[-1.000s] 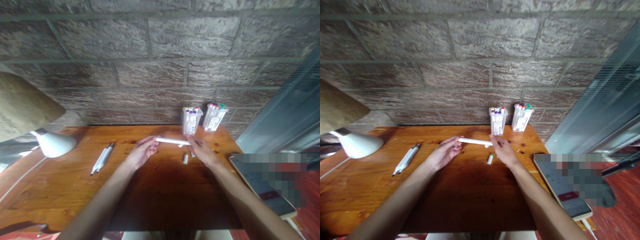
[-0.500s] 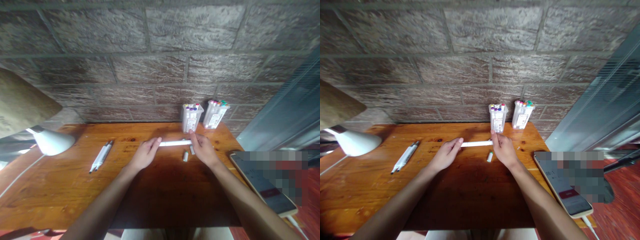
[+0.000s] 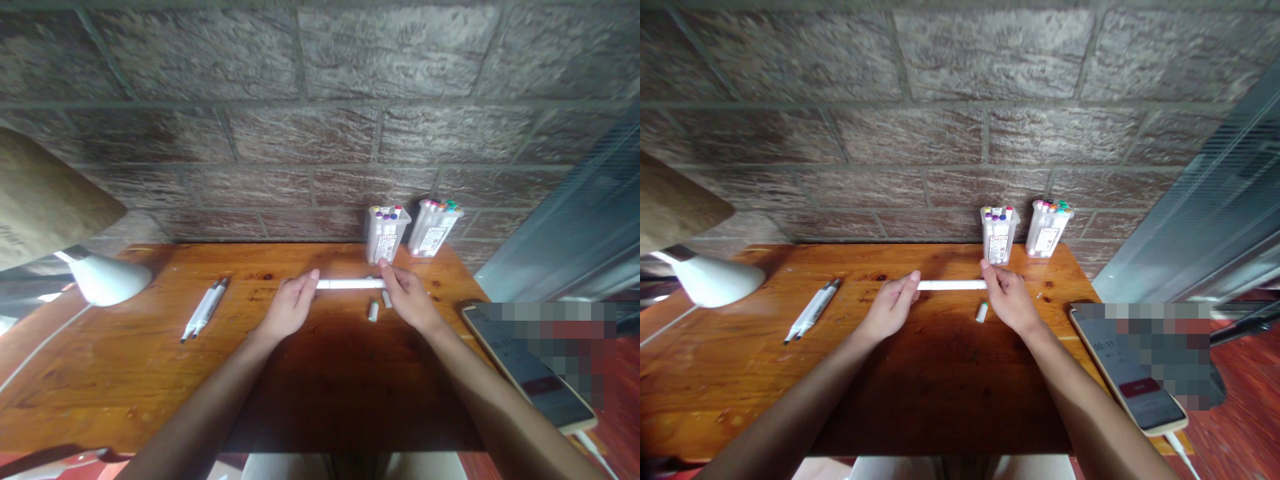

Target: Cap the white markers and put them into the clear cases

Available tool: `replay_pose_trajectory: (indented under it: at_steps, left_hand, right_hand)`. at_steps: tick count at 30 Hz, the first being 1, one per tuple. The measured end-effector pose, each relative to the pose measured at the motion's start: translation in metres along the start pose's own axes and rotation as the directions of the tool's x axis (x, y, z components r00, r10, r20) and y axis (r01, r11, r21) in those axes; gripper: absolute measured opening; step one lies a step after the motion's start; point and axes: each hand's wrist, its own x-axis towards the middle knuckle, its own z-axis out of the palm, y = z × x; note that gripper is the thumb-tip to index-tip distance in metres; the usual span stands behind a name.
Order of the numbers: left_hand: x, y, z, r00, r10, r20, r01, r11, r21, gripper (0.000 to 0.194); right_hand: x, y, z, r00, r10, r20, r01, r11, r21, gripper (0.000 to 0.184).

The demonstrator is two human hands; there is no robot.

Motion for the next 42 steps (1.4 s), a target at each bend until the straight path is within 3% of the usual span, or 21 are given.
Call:
replay_pose_trajectory:
  at_steps: [7, 14, 22, 25, 28, 31, 36, 42]
  left_hand:
    - [-0.002, -0.008, 0.008, 0.996, -0.037, -0.083, 0.041, 0.998, 0.043, 0.048]
    - [-0.011, 0.001, 0.018, 0.985, 0.026, -0.168, -0.001, 0.989, 0.145, 0.049]
    - [-0.011, 0.003, 0.016, 0.982, 0.007, -0.186, 0.017, 0.992, 0.123, 0.051]
    - [-0.012, 0.000, 0.019, 0.984, 0.028, -0.176, -0.009, 0.994, 0.110, 0.049]
    - [-0.008, -0.004, 0.020, 0.988, 0.010, -0.157, -0.001, 0.999, 0.054, 0.047]
    - [0.000, -0.008, 0.020, 0.990, -0.044, -0.132, 0.025, 0.990, -0.141, 0.042]
    - [0.009, -0.013, 0.013, 0.985, -0.130, -0.109, 0.061, 0.872, -0.486, 0.032]
    - [0.011, -0.015, 0.006, 0.971, -0.081, -0.227, -0.019, 0.913, -0.407, 0.026]
  right_hand:
    - [-0.002, -0.003, -0.002, 0.999, -0.026, 0.033, 0.030, 0.992, -0.120, 0.065]
    - [-0.002, -0.010, 0.003, 0.994, -0.091, -0.058, 0.082, 0.985, -0.152, 0.062]
    - [-0.011, -0.015, 0.010, 0.986, -0.156, -0.066, 0.144, 0.977, -0.156, 0.061]
    - [-0.007, -0.011, 0.007, 0.988, -0.128, -0.080, 0.115, 0.982, -0.149, 0.061]
    - [-0.001, -0.005, 0.003, 0.992, -0.085, -0.092, 0.078, 0.994, -0.078, 0.061]
    - [0.004, 0.001, 0.000, 0.988, -0.103, -0.112, 0.108, 0.993, 0.041, 0.056]
    - [0.008, 0.003, -0.002, 0.997, -0.057, -0.043, 0.069, 0.933, 0.352, 0.036]
    - [0.006, 0.004, 0.000, 0.999, -0.043, 0.029, 0.021, 0.842, 0.540, 0.028]
